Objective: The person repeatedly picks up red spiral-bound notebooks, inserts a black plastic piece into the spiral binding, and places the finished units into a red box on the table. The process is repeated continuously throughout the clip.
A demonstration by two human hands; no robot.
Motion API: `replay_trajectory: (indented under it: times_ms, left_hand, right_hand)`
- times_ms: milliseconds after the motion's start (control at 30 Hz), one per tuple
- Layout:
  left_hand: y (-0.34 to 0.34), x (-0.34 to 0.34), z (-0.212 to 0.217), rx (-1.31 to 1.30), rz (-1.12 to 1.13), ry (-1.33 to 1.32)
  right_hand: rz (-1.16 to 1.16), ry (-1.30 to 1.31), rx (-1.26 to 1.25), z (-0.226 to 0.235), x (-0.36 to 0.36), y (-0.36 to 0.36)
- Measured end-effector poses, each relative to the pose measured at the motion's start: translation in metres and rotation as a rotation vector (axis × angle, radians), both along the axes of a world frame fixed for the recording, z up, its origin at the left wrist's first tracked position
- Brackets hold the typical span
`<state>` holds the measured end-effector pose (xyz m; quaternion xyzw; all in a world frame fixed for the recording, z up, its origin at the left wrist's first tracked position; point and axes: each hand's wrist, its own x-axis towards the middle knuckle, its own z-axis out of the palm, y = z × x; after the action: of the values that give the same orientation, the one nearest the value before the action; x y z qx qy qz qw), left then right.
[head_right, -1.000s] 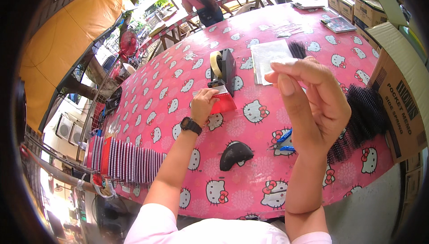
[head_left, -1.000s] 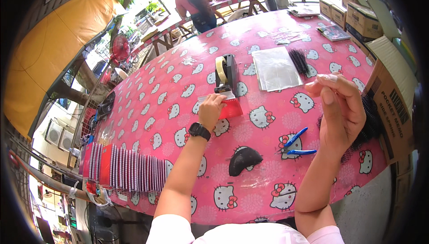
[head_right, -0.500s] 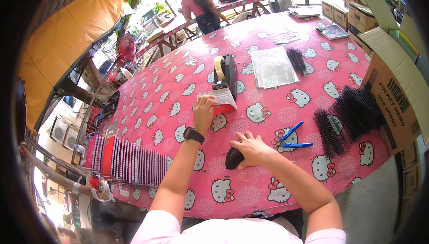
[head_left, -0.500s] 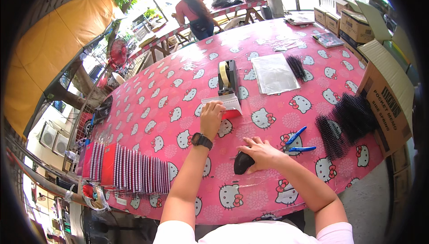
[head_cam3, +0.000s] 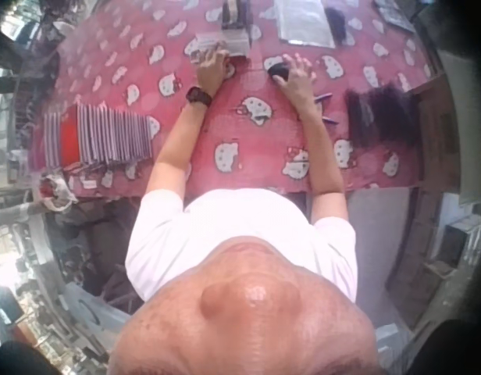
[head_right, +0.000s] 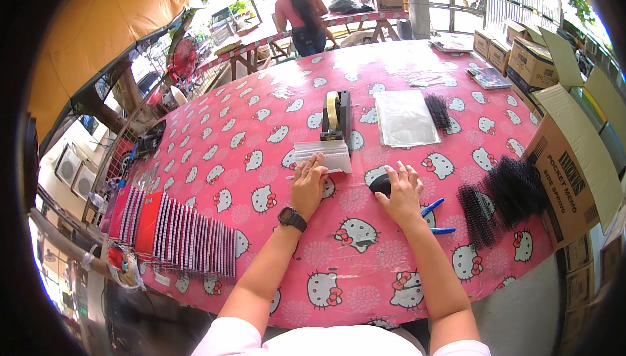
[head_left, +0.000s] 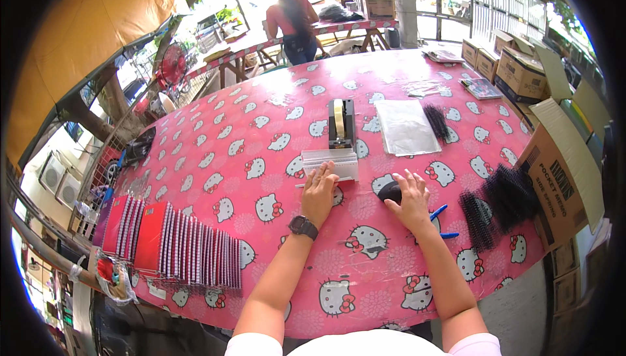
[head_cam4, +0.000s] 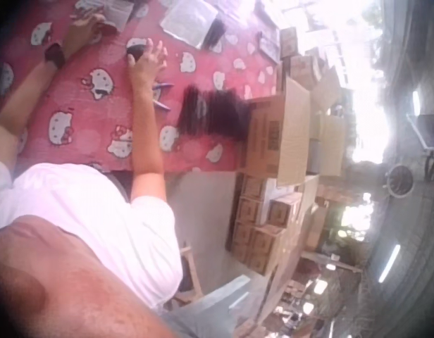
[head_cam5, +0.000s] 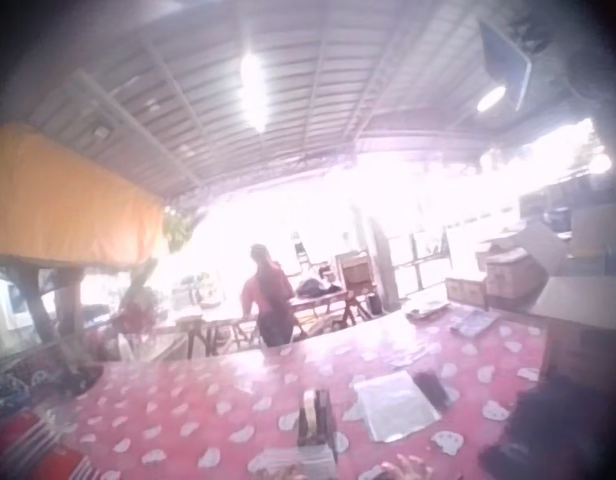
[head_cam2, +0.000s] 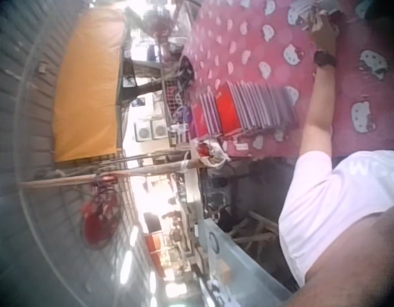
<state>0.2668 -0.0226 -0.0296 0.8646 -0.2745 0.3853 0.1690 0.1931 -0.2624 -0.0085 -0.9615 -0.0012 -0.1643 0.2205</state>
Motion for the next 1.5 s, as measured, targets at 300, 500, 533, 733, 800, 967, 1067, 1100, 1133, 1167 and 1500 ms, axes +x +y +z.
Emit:
replay_trajectory:
  times_ms: [300,500,533,733,800,967,1067,1100,1133,1167,1500]
  left_hand:
    - [0.007,-0.003,0.001,0.006,-0.032,0.005]
    - [0.002,0.001,0.008,-0.023,-0.084,0.035]
    - [0.001,0.0,0.01,-0.027,-0.084,0.036]
    - [0.002,0.0,0.011,-0.028,-0.087,0.029]
    - [0.0,0.001,0.012,-0.032,-0.086,0.038]
    - [-0.002,0.003,0.014,-0.017,-0.058,0.041]
    - [-0.003,0.008,0.011,0.002,-0.027,0.064]
    - [-0.003,0.008,0.01,-0.01,-0.039,0.08]
    - [-0.003,0.008,0.014,-0.019,-0.05,0.089]
    - [-0.003,0.007,0.017,-0.028,-0.059,0.099]
    - [0.02,-0.008,0.048,0.092,-0.018,0.425]
  right_hand:
    - [0.161,-0.08,0.015,-0.009,-0.01,0.019]
    - [0.286,-0.138,0.511,-0.003,0.027,0.044]
    - [0.258,-0.135,0.56,-0.009,0.037,0.052]
    - [0.192,-0.062,0.749,-0.014,0.054,0.085]
    - [0.188,-0.05,0.756,-0.015,0.054,0.087]
    - [0.152,-0.096,0.588,-0.018,0.041,0.101]
    - [0.145,-0.217,0.563,-0.026,0.038,0.106]
    - [0.152,-0.244,0.566,-0.028,0.038,0.105]
    - [0.161,-0.278,0.572,-0.026,0.04,0.105]
    - [0.179,-0.245,0.669,-0.027,0.043,0.102]
    - [0.338,-0.043,0.764,-0.025,0.056,0.079]
